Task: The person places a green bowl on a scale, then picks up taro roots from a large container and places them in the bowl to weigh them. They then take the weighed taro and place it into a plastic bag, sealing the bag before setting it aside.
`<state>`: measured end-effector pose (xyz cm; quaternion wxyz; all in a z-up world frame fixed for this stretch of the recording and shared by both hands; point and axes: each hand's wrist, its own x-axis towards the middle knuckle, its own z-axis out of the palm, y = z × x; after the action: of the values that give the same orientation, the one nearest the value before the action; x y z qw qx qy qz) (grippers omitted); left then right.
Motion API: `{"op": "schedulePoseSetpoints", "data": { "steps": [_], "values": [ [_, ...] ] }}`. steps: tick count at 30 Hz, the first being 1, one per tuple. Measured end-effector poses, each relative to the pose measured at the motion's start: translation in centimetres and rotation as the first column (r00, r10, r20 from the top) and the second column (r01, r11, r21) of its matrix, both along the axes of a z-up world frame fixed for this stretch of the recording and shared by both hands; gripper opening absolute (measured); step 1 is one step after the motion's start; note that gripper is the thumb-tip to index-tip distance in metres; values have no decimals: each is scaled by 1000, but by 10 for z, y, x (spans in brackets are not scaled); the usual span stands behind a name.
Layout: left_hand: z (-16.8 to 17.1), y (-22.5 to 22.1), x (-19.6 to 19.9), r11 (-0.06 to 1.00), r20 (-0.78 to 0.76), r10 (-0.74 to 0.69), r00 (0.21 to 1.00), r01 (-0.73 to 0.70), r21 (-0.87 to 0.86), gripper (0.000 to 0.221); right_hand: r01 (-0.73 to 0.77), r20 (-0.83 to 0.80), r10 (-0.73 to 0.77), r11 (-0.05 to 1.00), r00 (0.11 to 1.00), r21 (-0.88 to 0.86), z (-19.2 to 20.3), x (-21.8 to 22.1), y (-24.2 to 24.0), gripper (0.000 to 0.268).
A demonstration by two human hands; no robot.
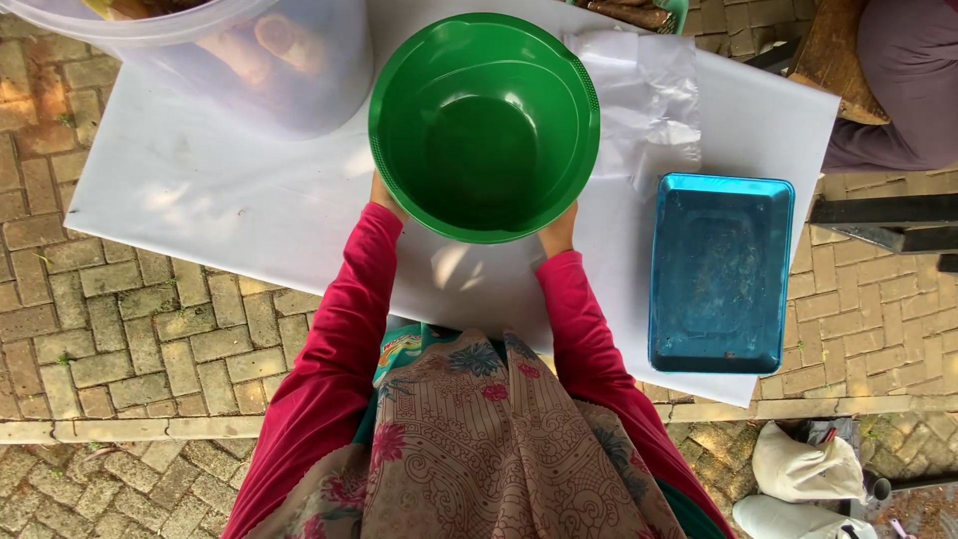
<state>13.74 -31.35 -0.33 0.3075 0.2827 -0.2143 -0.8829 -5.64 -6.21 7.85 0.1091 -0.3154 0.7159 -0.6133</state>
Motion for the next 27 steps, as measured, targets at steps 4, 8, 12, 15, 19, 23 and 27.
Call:
{"op": "schedulePoseSetpoints", "data": {
  "steps": [4,8,12,15,19,23,27],
  "values": [
    [-8,-10,2,990,30,-45,999,49,-136,53,-24,25,25,999,999,-23,-34,-12,8,26],
    [104,25,30,997,-53,-2,999,-2,-79,72,-1,205,11,999,979,-48,-69,3,42,16],
    [161,28,44,976,117,-165,979,179,-124,81,16,245,-4,999,969,-48,-25,28,34,32],
    [149,20,45,895,383,-222,897,343,-285,59,22,257,-23,1000,966,9,-53,50,40,33],
    [170,8,33,855,432,-223,874,388,-344,44,60,163,-67,997,984,43,-60,59,25,32],
    [204,-4,33,851,317,-215,924,337,-402,35,-15,122,21,998,992,-57,-45,61,10,38],
    [234,-9,43,856,178,-247,952,301,-420,30,-22,112,29,998,993,-62,-30,75,5,41]
  ]
}}
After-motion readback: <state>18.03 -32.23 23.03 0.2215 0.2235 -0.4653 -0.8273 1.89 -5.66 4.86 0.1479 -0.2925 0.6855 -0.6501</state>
